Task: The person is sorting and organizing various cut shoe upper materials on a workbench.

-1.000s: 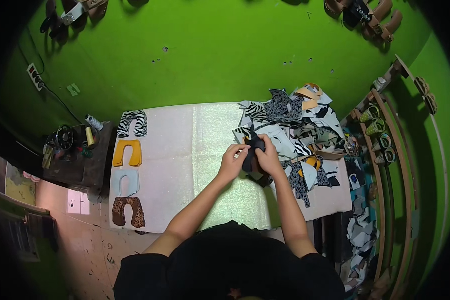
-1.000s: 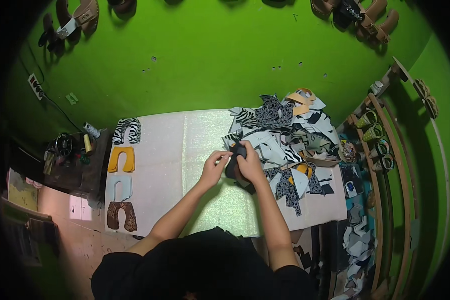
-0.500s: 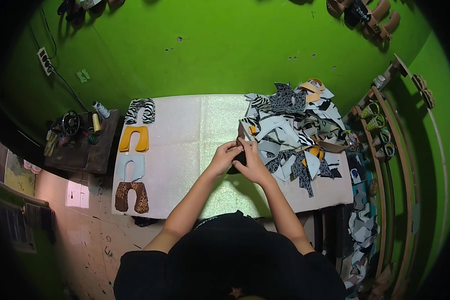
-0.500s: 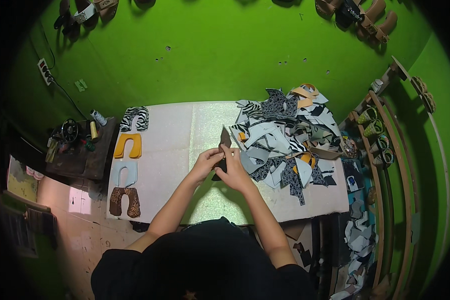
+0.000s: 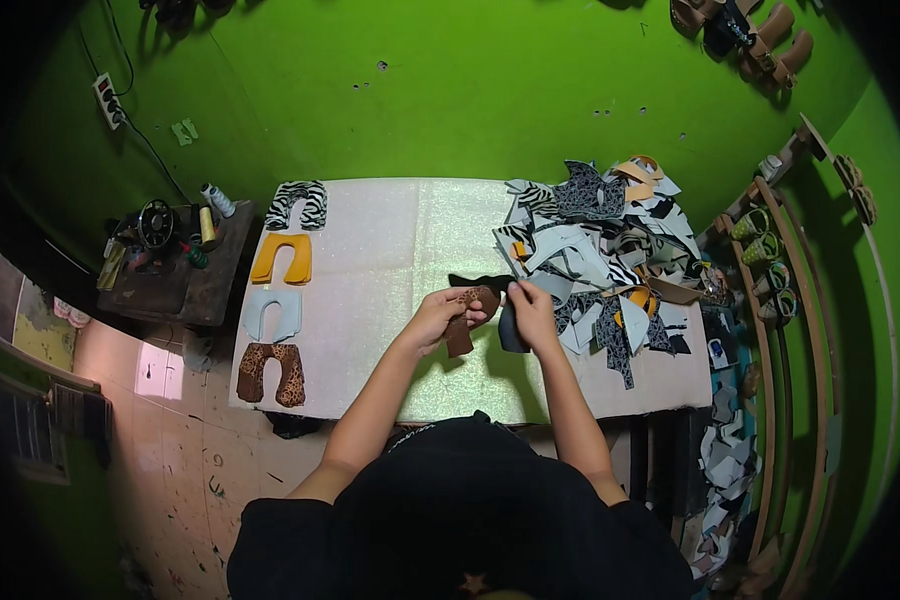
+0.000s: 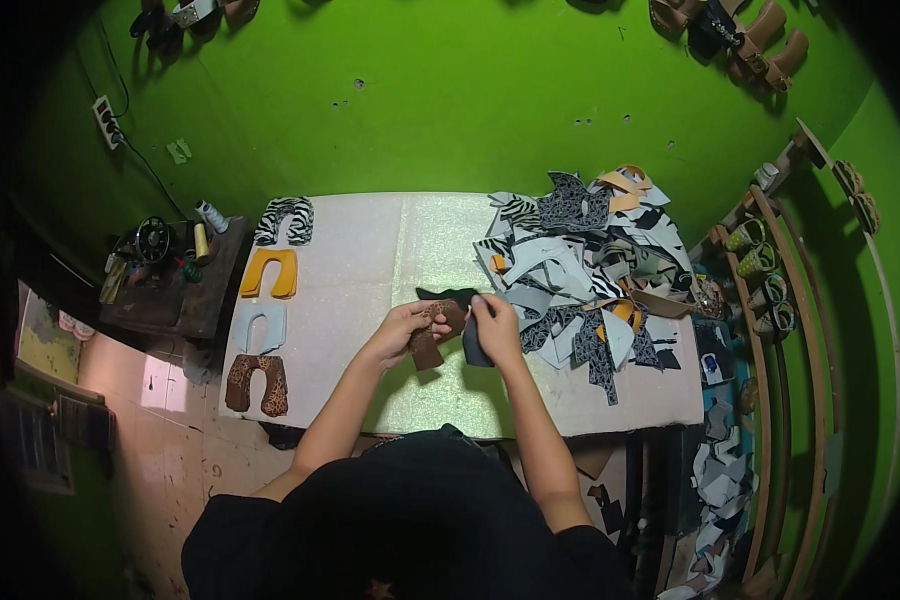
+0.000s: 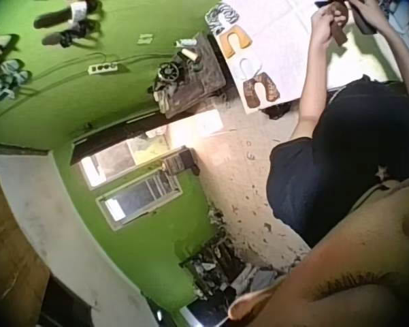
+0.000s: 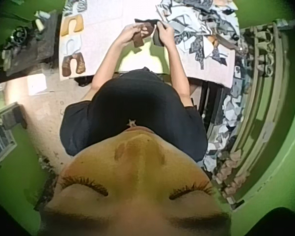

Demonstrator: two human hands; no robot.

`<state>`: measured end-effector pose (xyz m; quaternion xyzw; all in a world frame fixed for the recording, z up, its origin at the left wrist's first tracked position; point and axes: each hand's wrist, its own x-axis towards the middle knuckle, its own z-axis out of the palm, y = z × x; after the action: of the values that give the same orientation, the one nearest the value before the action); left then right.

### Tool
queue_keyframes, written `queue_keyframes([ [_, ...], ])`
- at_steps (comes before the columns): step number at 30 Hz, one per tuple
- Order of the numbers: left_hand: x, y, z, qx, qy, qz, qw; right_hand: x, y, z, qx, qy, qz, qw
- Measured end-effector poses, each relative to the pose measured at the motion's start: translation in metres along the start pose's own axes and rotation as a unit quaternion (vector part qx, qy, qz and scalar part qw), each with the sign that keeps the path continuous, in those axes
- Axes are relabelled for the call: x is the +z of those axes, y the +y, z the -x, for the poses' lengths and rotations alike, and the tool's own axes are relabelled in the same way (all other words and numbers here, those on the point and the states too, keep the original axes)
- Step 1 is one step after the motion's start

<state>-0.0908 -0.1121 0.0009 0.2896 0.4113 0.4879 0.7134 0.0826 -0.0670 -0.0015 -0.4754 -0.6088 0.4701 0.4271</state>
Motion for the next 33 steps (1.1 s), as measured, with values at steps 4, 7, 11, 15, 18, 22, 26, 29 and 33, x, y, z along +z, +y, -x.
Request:
queue_keyframes([
  [4, -0.01, -0.001, 0.008, -0.005, 0.014, 0.062, 0.998, -0.017, 0.004, -0.008, 0.097, 0.024, -0.038, 0.994],
  [7, -0.014, -0.004, 0.011, 0.003, 0.033, 0.078, 0.996, -0.023, 0.01, -0.01, 0.087, 0.04, -0.035, 0.995],
  [11, -0.017, -0.007, 0.015, 0.022, 0.044, 0.072, 0.996, -0.02, -0.004, -0.008, 0.077, 0.052, -0.063, 0.994],
  [15, -0.017, -0.006, 0.019, 0.03, 0.05, 0.066, 0.996, -0.018, -0.012, -0.007, 0.077, 0.076, -0.037, 0.993],
  [18, -0.016, -0.008, 0.019, 0.044, 0.048, 0.074, 0.995, -0.011, -0.004, -0.006, 0.042, 0.052, 0.02, 0.998],
  [22, -0.03, -0.019, 0.015, 0.032, 0.035, 0.105, 0.993, 0.024, -0.03, 0.015, -0.029, -0.041, 0.151, 0.987],
  [26, -0.03, -0.016, 0.016, 0.012, -0.006, 0.173, 0.985, 0.052, -0.036, 0.037, -0.067, -0.196, 0.213, 0.955],
  [29, -0.03, -0.015, 0.017, 0.006, 0.035, 0.159, 0.987, 0.066, -0.033, 0.051, -0.107, -0.209, 0.22, 0.947],
  [33, -0.032, -0.007, 0.022, -0.02, 0.036, 0.174, 0.984, 0.071, -0.034, 0.061, -0.105, -0.209, 0.188, 0.954],
])
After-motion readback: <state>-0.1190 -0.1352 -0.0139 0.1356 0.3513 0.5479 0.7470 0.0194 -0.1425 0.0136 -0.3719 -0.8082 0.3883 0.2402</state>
